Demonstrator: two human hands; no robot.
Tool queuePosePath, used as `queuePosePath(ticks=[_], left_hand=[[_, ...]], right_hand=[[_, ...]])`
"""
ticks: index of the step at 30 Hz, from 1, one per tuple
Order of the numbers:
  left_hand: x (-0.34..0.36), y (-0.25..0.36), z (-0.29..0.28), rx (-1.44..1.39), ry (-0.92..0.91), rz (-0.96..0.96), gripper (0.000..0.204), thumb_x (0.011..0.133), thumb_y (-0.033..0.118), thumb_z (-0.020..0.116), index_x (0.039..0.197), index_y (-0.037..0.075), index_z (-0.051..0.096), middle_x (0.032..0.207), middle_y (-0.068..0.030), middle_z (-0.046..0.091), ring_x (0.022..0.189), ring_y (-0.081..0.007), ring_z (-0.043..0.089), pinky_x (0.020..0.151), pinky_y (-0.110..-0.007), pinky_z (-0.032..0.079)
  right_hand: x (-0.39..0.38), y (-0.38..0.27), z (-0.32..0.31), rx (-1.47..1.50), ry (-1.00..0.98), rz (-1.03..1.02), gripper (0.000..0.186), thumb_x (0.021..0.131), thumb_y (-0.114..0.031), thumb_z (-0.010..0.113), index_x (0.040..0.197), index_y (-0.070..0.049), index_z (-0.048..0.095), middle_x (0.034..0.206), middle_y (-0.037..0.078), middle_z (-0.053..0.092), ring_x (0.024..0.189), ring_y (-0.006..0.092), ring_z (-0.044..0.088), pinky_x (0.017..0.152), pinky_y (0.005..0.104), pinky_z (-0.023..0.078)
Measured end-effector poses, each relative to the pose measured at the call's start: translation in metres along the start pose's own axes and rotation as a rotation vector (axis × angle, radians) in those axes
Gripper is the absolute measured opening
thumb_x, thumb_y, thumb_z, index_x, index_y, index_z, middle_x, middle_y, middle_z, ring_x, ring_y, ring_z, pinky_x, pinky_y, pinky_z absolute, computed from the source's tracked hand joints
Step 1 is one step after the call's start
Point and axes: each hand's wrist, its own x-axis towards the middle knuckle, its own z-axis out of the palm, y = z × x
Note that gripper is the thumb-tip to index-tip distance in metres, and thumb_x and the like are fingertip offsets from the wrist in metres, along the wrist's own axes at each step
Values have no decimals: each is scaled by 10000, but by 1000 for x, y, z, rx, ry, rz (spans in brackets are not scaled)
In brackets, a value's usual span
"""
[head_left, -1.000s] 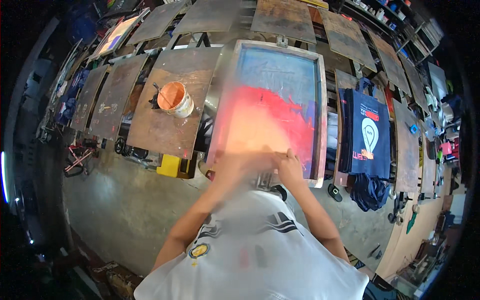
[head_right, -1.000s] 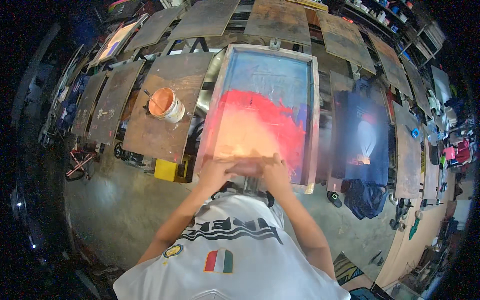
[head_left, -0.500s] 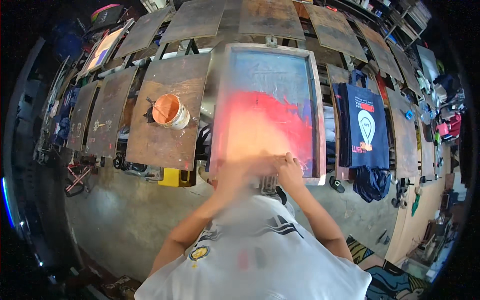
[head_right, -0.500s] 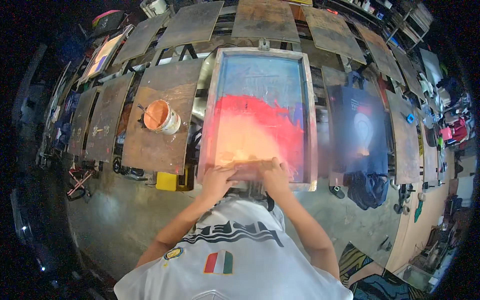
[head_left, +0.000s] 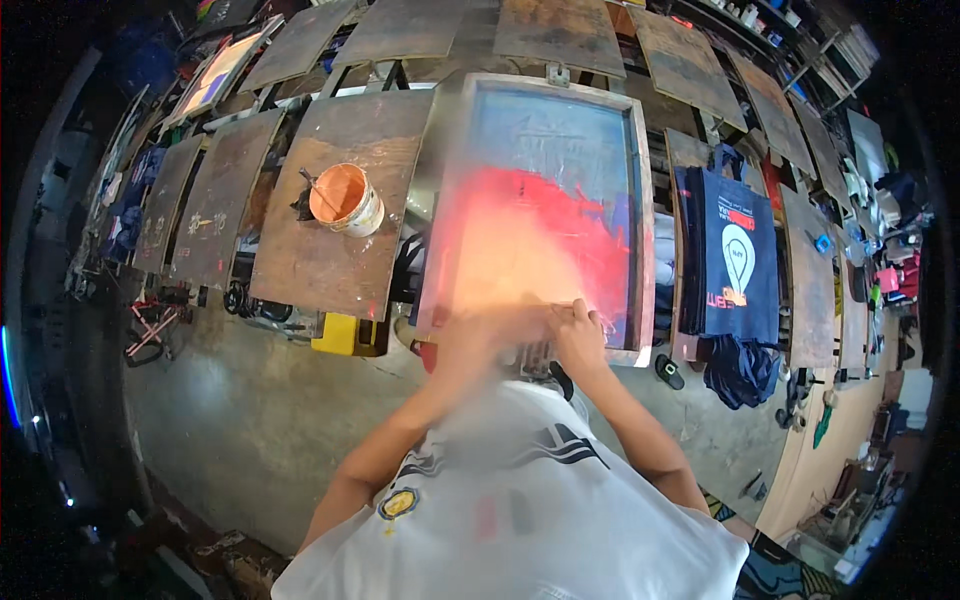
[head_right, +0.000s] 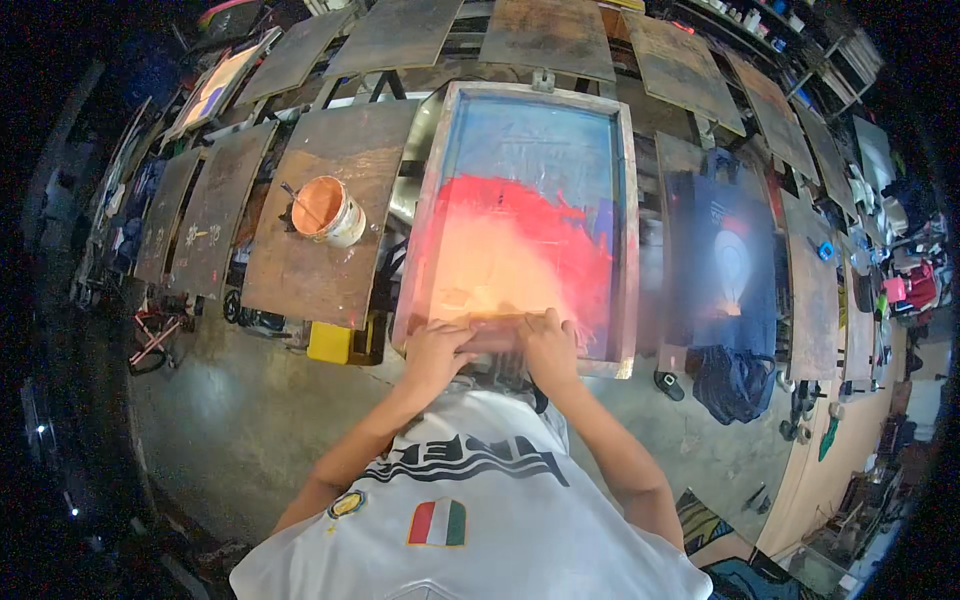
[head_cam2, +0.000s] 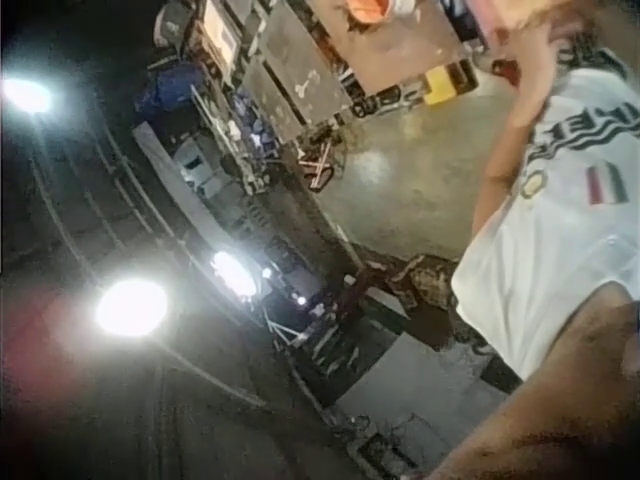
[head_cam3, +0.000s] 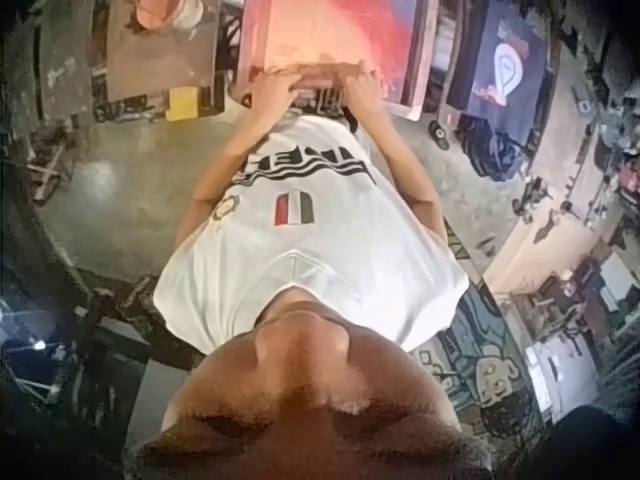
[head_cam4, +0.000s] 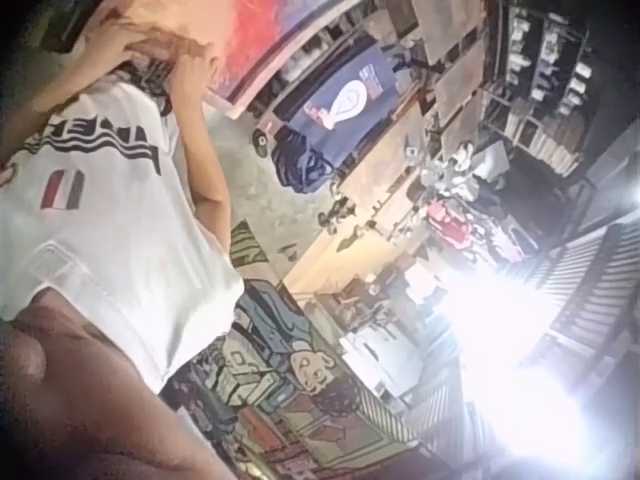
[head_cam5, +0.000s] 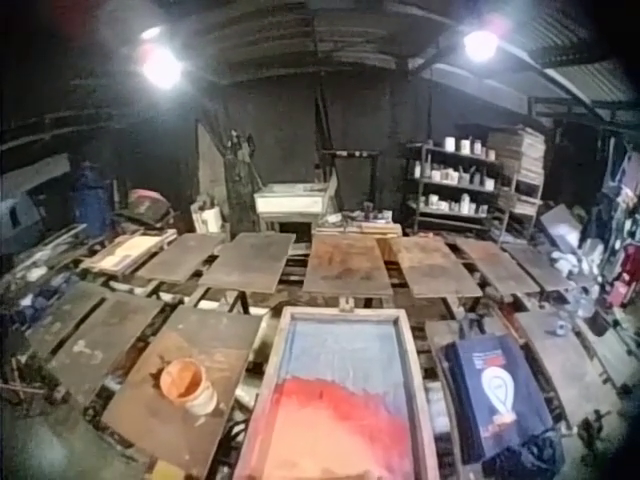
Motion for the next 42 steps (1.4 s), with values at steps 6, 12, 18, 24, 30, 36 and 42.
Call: queuePosePath(ticks=[6,12,18,24,30,36,42], left_hand=[[25,-16,-7,-41,44,-19,453,671,142,806,1109,57,721,1028,-132,709,970,-325,640,854,-404,505],[2,21,-11,-9,-35,21,444,663,209,830,1080,88,736,979,-110,719,916,-311,657,815,-409,519],[15,-9,13,52,80,-125,430,645,166,819,1055,64,736,1031,-122,718,979,-314,653,856,-406,516],[12,14,5,-138,2,-165,433,678,142,813,1089,39,720,1058,-135,711,998,-322,648,869,-405,511],[-6,47,-2,-253,75,-233,435,693,126,811,1105,28,711,1062,-164,705,1010,-337,643,889,-411,501],[-25,11,-10,-75,36,-347,446,682,115,819,1106,27,709,1057,-168,704,1001,-348,642,889,-401,506],[-33,-27,-28,-28,7,-360,455,673,124,825,1112,72,719,1017,-167,702,956,-339,643,846,-403,516]], right_hand=[[34,2,-6,-69,53,-54,258,772,-135,619,1021,-92,666,1115,20,671,1038,256,532,810,430,443],[-4,10,0,-23,68,-86,270,780,-131,607,1039,-86,668,1097,19,673,1057,252,535,814,428,449],[28,2,8,-116,133,-20,273,801,-138,598,1063,-92,659,1093,28,673,1054,253,545,810,439,449],[26,24,-4,-23,-67,-64,373,774,-68,627,1137,-136,673,1215,10,660,1120,291,522,856,460,468],[10,19,-18,29,-78,-109,200,800,-129,618,982,-107,699,1053,10,696,1088,244,545,832,450,461],[33,-21,-7,-57,-75,-147,202,809,-156,600,980,-105,694,985,12,685,1071,240,543,833,449,453],[38,-63,7,-49,-35,-83,214,820,-179,588,974,-69,687,948,57,663,1064,264,539,811,447,465]])
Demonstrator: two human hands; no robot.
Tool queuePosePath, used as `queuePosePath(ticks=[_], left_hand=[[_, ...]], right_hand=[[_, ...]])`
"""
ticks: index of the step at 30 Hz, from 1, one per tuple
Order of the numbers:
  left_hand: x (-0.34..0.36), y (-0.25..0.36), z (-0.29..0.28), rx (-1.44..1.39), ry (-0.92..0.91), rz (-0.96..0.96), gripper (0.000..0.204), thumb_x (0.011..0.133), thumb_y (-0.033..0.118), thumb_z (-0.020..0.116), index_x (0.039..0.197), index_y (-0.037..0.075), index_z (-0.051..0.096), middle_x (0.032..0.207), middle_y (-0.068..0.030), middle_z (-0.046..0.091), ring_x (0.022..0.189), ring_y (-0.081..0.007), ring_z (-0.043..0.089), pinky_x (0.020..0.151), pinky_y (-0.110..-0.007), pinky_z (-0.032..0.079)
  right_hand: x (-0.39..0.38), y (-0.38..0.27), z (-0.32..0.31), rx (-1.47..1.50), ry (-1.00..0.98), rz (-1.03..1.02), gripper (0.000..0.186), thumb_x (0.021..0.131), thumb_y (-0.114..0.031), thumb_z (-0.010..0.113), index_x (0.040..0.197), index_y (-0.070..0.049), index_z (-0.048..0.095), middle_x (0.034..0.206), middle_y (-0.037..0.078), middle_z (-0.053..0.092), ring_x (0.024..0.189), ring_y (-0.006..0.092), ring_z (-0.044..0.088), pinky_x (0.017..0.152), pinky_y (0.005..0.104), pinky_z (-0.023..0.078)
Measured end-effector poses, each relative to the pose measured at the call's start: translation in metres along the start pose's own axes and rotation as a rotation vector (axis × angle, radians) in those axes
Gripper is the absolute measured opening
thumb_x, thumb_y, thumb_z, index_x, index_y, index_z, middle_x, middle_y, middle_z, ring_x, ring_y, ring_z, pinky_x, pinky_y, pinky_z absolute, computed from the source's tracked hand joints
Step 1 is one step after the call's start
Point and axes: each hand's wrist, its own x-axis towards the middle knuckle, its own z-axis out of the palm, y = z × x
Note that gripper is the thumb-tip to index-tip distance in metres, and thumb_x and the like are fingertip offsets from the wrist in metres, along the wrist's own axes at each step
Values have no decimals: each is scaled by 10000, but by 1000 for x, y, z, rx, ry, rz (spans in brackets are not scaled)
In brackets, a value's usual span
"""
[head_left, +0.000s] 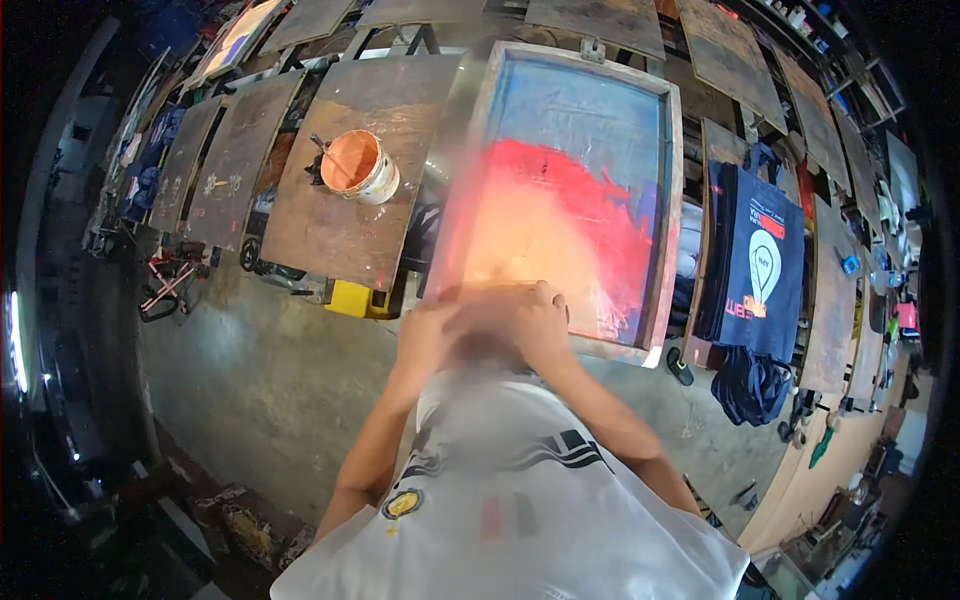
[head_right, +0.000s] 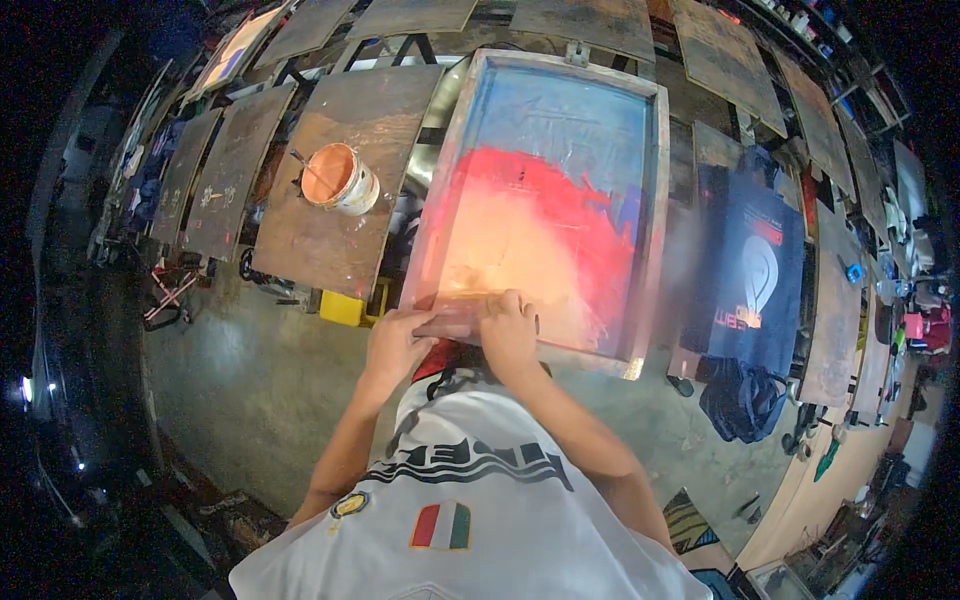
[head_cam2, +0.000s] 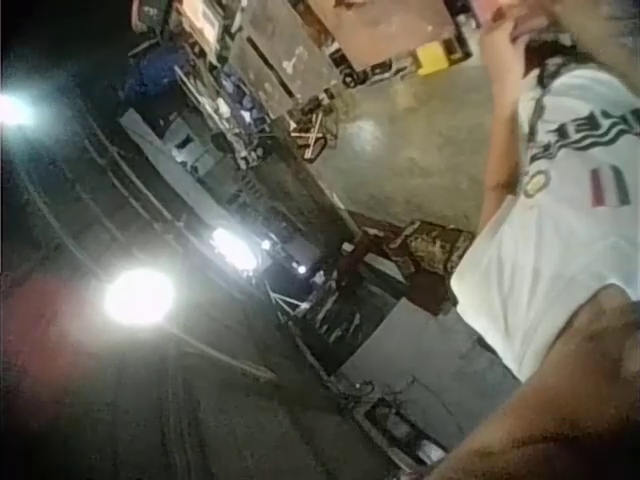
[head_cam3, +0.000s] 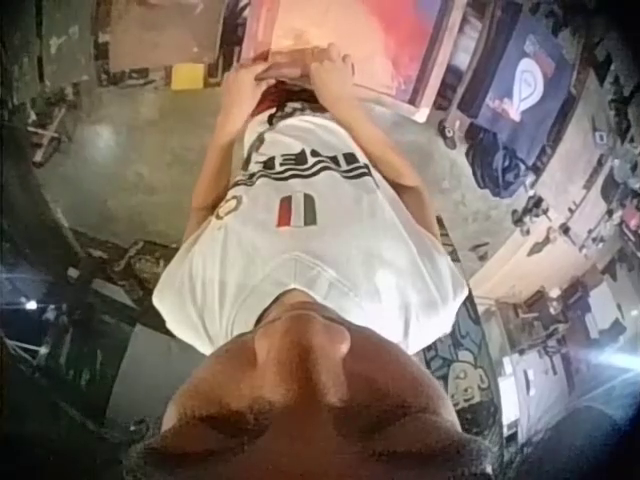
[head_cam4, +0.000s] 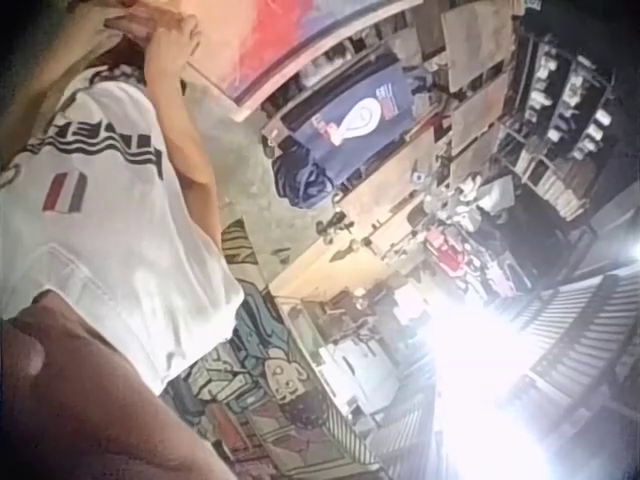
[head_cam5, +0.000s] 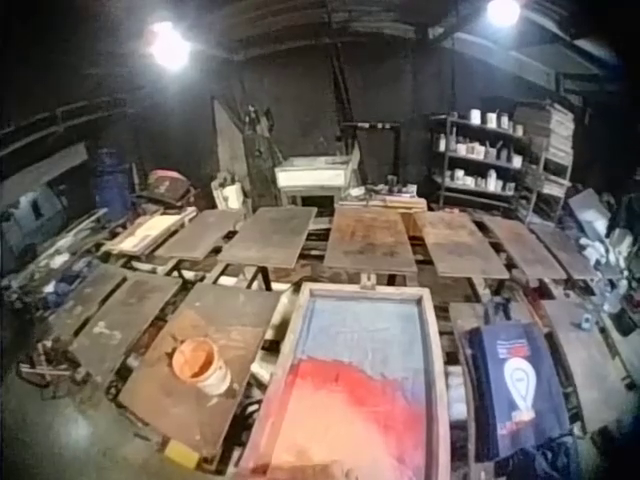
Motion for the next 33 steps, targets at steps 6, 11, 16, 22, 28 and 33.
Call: queuePosePath(ticks=[6,11,16,22,28,33], left_hand=[[31,-31,-16,40,-46,66,462,660,130,827,1108,84,722,988,-146,700,900,-337,634,781,-411,514],[33,-26,-28,14,-86,224,458,655,137,831,1094,68,723,960,-125,703,865,-328,633,761,-416,513],[34,-38,-28,-52,-95,203,416,674,111,804,1081,68,727,1011,-109,722,921,-311,653,794,-395,529],[56,-57,-28,-33,-148,316,424,702,154,791,1114,89,718,1109,-87,710,993,-302,648,860,-417,499],[66,-64,-27,-44,-171,325,438,694,168,792,1118,86,715,1107,-77,712,1002,-292,640,860,-405,507],[67,-76,-27,-1,-197,436,432,698,154,781,1116,72,712,1106,-83,710,999,-288,635,877,-392,506]], right_hand=[[13,-20,9,3,41,119,213,815,-178,585,957,-54,683,994,61,655,1035,262,540,759,422,478],[10,-23,-1,7,7,160,251,802,-183,587,997,-62,688,1002,54,655,1039,252,536,745,414,472],[1,-41,1,-70,18,189,284,812,-184,581,1059,-67,655,1067,40,651,1056,236,534,753,421,461],[9,-43,8,-49,5,263,377,840,-188,566,1196,-72,610,1181,47,649,1070,247,529,806,436,448],[10,-54,19,-69,1,349,433,862,-172,540,1278,-61,588,1283,62,633,1100,256,530,850,459,443],[6,-60,16,-78,-1,348,433,866,-176,538,1277,-53,597,1288,53,633,1113,265,521,849,461,441]])
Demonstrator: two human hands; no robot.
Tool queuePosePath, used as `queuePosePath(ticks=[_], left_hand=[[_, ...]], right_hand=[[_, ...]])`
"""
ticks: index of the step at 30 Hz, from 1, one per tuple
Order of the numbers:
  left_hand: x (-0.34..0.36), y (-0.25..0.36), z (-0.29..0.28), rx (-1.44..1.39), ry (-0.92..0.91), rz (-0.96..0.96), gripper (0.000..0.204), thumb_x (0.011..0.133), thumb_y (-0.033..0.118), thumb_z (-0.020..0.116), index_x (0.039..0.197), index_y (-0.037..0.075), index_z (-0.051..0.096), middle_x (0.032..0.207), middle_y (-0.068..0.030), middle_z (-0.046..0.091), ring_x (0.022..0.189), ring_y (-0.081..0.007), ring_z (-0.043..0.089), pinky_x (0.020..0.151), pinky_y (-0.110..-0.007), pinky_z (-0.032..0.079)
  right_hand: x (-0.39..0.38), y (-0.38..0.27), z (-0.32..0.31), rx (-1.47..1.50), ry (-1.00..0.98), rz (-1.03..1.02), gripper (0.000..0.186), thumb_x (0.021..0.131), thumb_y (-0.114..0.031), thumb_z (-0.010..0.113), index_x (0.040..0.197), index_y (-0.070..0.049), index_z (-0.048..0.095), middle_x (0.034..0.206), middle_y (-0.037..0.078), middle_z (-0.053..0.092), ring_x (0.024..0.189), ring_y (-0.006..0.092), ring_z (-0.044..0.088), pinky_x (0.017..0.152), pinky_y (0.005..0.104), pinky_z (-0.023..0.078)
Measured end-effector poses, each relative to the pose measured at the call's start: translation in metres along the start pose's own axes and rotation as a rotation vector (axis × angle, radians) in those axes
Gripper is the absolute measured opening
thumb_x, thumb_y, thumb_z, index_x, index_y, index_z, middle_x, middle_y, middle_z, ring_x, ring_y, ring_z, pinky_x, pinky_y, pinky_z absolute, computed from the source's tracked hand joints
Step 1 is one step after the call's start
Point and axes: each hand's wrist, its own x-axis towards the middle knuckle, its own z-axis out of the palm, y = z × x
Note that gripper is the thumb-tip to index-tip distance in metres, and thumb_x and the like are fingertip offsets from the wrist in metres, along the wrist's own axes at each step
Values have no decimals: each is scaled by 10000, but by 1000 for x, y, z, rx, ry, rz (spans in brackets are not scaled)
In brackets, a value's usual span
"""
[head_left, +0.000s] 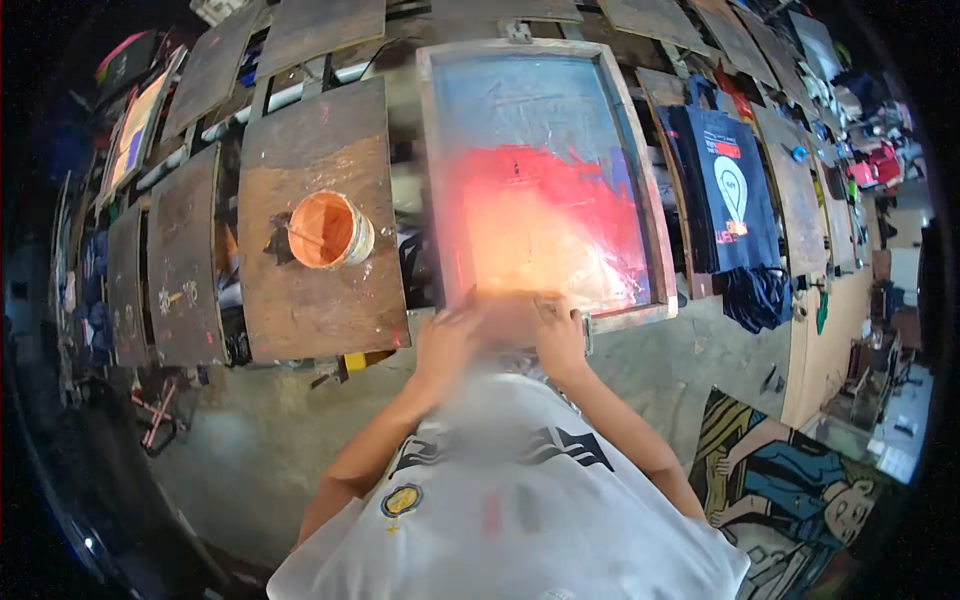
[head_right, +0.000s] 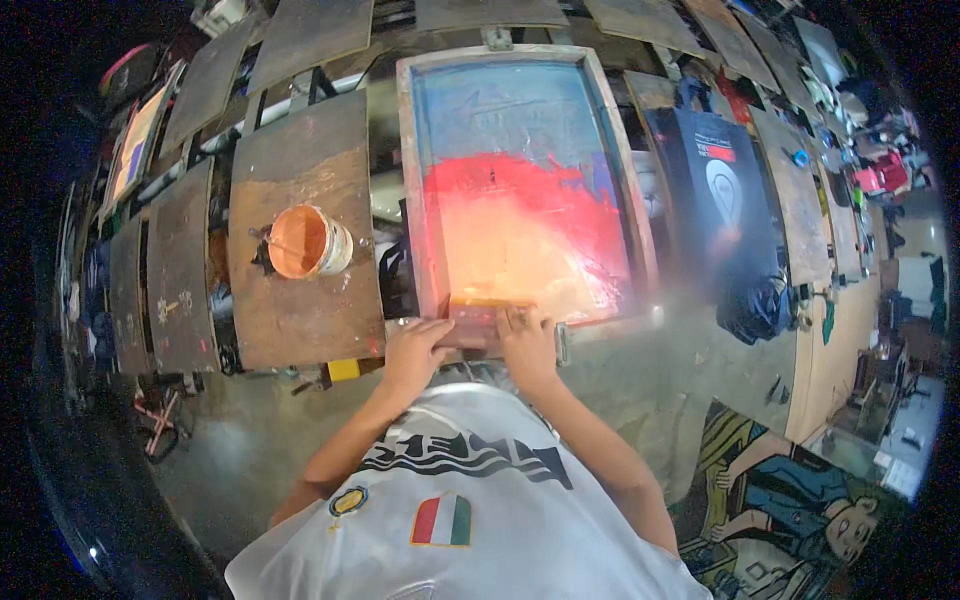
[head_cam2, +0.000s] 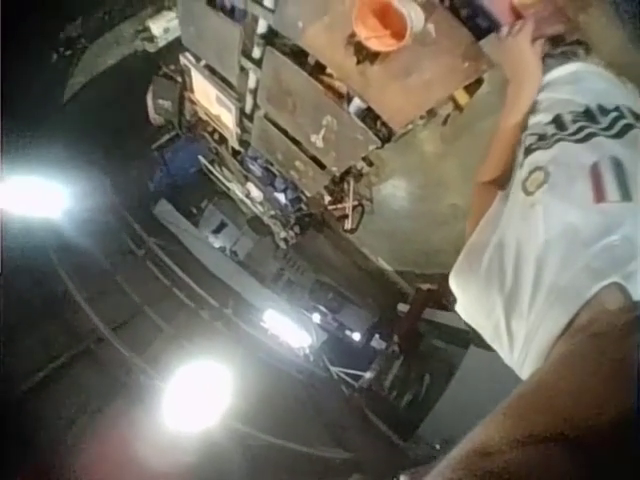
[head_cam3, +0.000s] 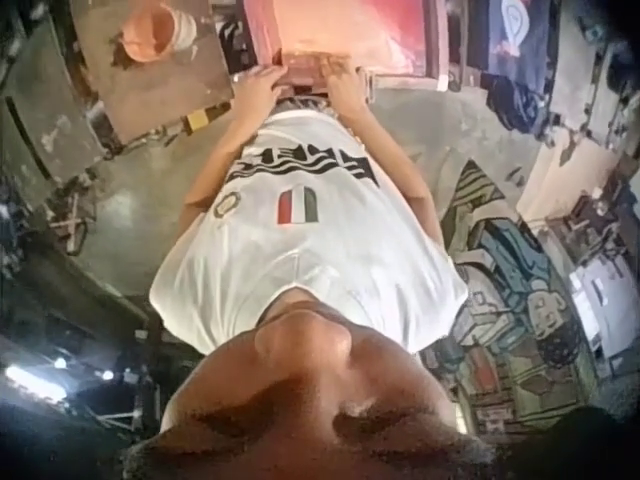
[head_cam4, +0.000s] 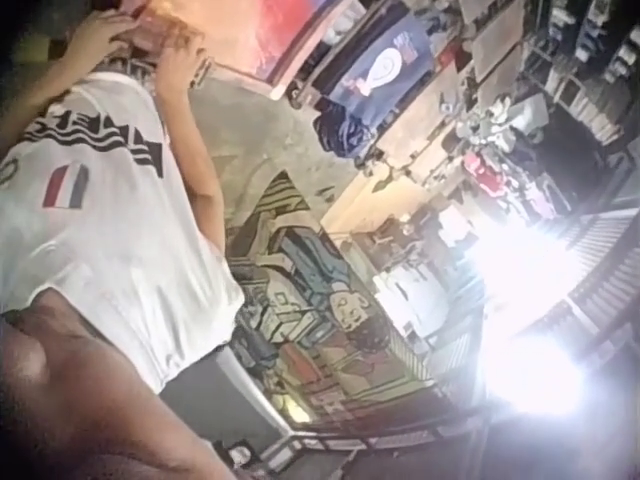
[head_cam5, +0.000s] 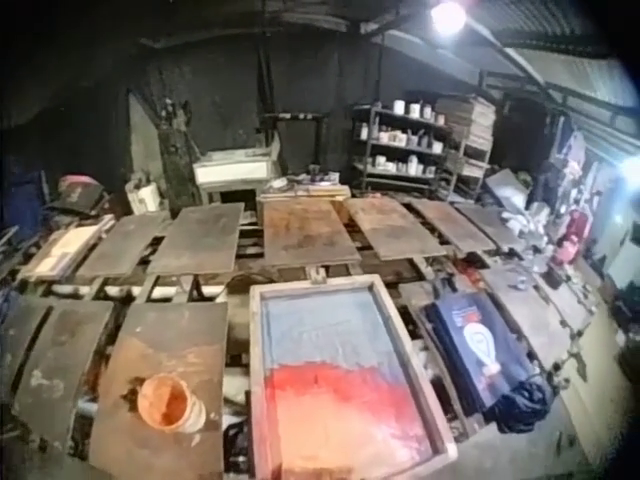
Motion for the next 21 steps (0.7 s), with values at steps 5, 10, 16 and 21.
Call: queuePosePath(ticks=[5,10,16,21], left_hand=[[11,-4,-5,-22,-125,39,438,709,162,778,1128,56,704,1088,-90,714,1012,-283,634,854,-403,492],[23,-8,-16,17,-116,107,426,704,196,785,1104,65,718,1066,-83,721,980,-277,644,850,-397,485],[29,-10,-28,30,-175,152,420,698,214,802,1096,98,732,1052,-84,723,968,-278,647,846,-401,486],[53,-22,-27,-65,-163,210,430,685,219,824,1092,110,739,1017,-110,723,952,-302,651,854,-417,485]], right_hand=[[-2,-8,9,-83,52,43,456,864,-179,537,1298,-48,586,1299,47,627,1113,268,511,843,465,439],[-1,-19,2,-32,45,166,438,861,-180,536,1276,-52,594,1310,49,619,1145,271,495,876,490,438],[-3,-34,11,-36,103,248,402,862,-178,537,1237,-57,616,1295,42,627,1147,261,502,895,482,445],[7,-33,6,36,134,348,374,855,-174,547,1203,-77,641,1270,41,643,1148,262,519,903,470,461]])
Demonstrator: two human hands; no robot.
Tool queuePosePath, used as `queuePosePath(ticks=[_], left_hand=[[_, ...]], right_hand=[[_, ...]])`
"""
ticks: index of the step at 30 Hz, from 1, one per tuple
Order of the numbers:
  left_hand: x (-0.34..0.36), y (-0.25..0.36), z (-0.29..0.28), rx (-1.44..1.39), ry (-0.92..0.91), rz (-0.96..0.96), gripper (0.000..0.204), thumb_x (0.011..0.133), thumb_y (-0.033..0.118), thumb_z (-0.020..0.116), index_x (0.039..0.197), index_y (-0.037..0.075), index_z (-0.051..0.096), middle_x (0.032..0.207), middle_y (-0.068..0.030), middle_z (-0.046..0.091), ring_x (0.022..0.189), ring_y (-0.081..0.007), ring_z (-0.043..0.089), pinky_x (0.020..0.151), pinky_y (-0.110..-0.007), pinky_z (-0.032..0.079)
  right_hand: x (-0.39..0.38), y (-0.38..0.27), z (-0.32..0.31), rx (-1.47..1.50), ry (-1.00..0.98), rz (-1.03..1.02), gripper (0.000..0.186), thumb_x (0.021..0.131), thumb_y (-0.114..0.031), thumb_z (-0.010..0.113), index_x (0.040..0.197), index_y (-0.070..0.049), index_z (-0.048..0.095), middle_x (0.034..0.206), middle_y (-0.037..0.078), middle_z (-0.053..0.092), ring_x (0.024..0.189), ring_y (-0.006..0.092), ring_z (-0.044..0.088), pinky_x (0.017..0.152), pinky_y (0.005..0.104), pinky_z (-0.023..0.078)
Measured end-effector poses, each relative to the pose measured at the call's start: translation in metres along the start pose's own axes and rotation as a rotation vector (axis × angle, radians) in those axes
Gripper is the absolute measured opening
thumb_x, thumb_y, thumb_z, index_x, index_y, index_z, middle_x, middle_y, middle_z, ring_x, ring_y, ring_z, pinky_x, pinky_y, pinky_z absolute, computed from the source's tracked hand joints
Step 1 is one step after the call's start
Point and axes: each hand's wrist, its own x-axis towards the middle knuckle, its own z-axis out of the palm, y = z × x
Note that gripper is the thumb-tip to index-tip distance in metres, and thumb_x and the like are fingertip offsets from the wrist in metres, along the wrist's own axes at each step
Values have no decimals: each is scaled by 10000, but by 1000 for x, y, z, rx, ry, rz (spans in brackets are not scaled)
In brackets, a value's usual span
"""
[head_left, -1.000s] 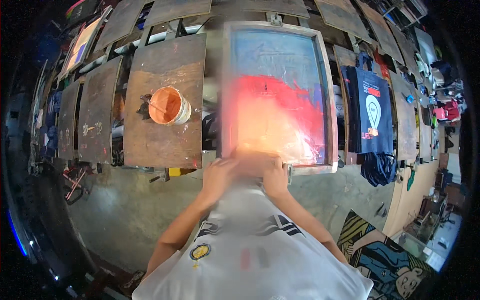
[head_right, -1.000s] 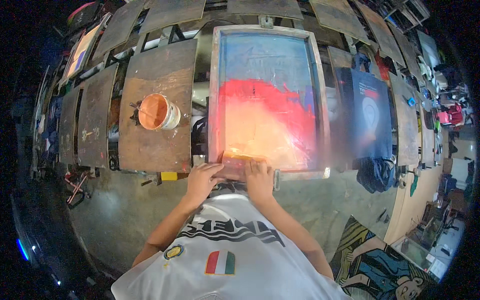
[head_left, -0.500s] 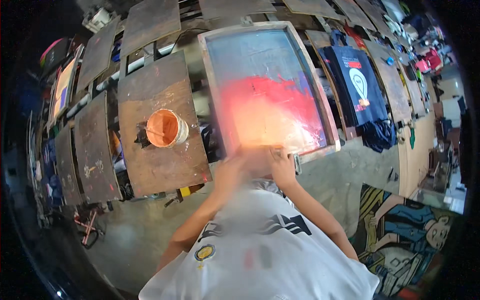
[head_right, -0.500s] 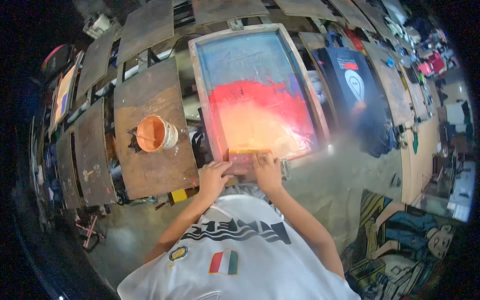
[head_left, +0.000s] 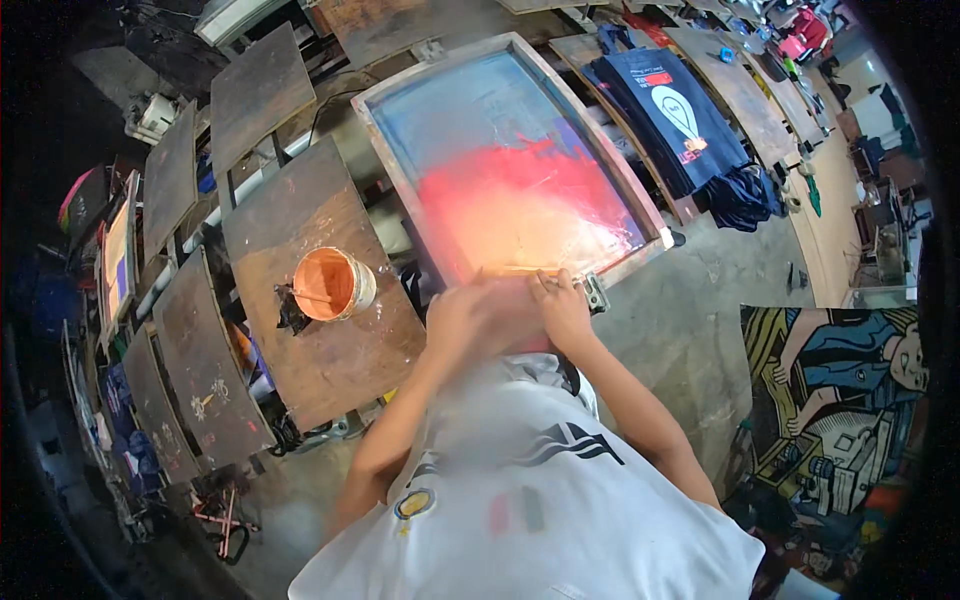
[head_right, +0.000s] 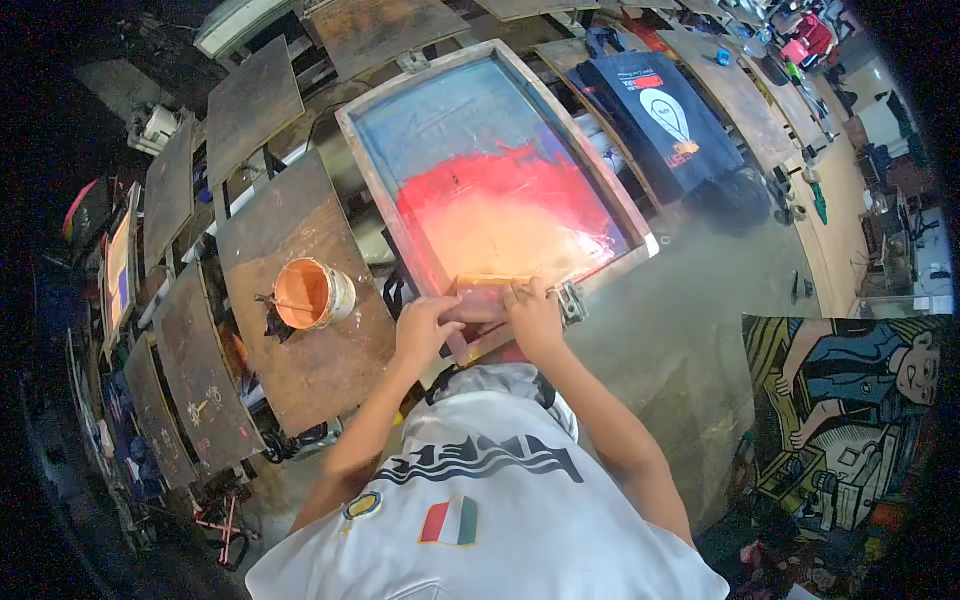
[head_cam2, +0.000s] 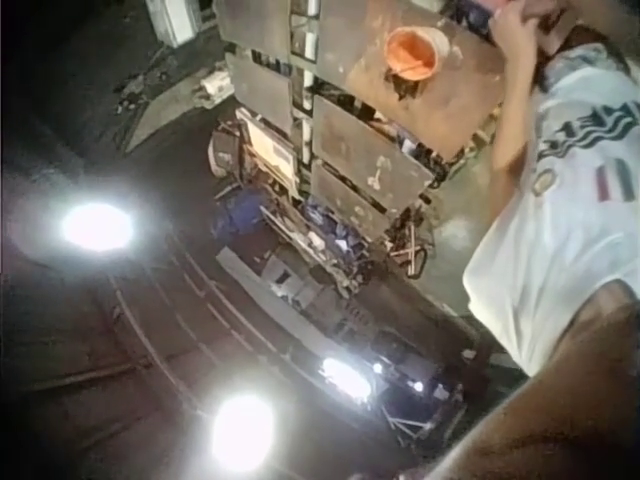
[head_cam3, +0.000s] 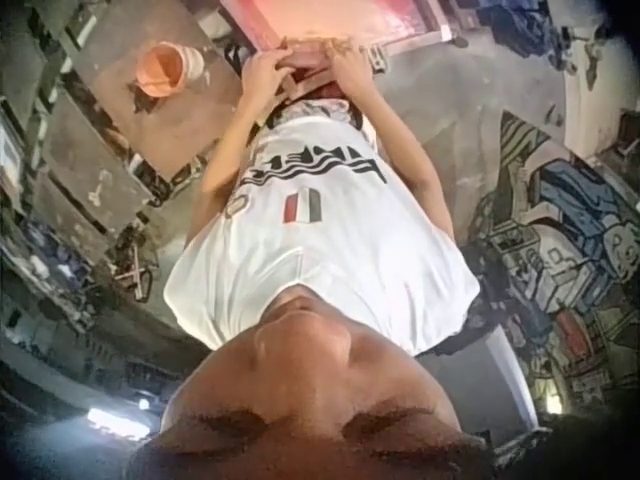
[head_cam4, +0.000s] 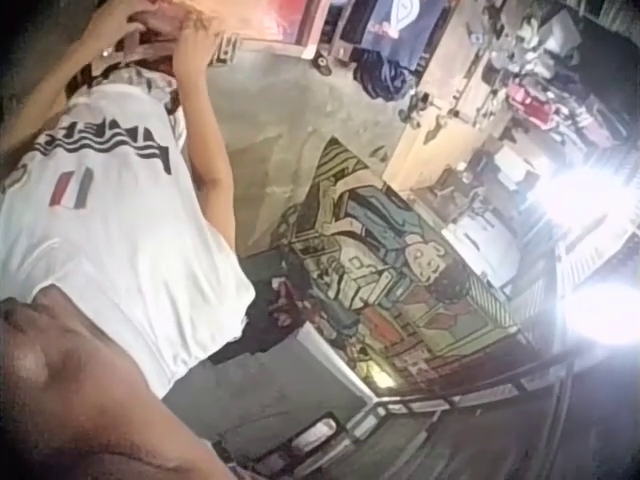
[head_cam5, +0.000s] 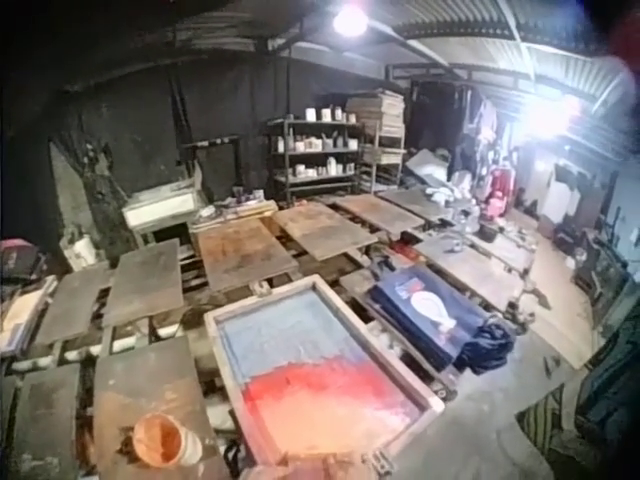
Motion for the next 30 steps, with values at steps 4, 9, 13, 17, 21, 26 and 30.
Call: queuePosePath(ticks=[4,9,13,17,21,26,30], left_hand=[[0,25,-17,-81,-74,-30,422,703,230,813,1096,96,737,978,-148,715,913,-327,656,850,-424,489],[-21,33,-3,-79,-7,-49,417,712,244,799,1081,63,734,991,-147,717,942,-328,662,843,-421,490],[-11,33,6,-21,90,-95,412,718,243,789,1084,60,734,1042,-137,717,952,-322,666,843,-412,490],[-12,46,16,-24,35,-180,415,717,237,788,1088,61,734,1057,-140,714,951,-320,668,829,-407,496],[-15,56,45,-24,156,-231,418,710,217,803,1085,49,729,1045,-142,716,942,-322,670,819,-412,508],[-15,58,71,93,267,-226,438,696,202,821,1096,52,726,1023,-143,718,930,-327,669,822,-412,516],[-14,82,72,54,274,-271,457,687,173,828,1114,54,718,1030,-147,716,927,-326,671,798,-403,524]], right_hand=[[6,21,-20,26,-118,-97,305,839,-172,570,1124,-111,661,1247,23,654,1121,260,546,832,431,489],[3,30,-17,21,-162,-218,248,828,-166,593,1061,-120,669,1235,-7,663,1138,253,549,827,414,495],[24,38,-16,-65,-110,-277,260,811,-160,613,1063,-128,668,1244,-6,658,1139,257,549,834,417,493],[27,53,-14,-67,-206,-351,288,805,-157,614,1088,-127,655,1230,1,653,1148,257,547,856,428,485],[31,71,-12,-4,-186,-390,302,803,-162,618,1100,-114,649,1219,6,651,1155,253,540,864,432,479],[45,87,-11,-16,-83,-529,308,813,-166,596,1108,-86,643,1211,24,648,1138,251,526,844,423,472],[37,100,-14,48,-133,-524,307,815,-166,585,1103,-79,649,1194,34,650,1116,241,529,829,410,468]])
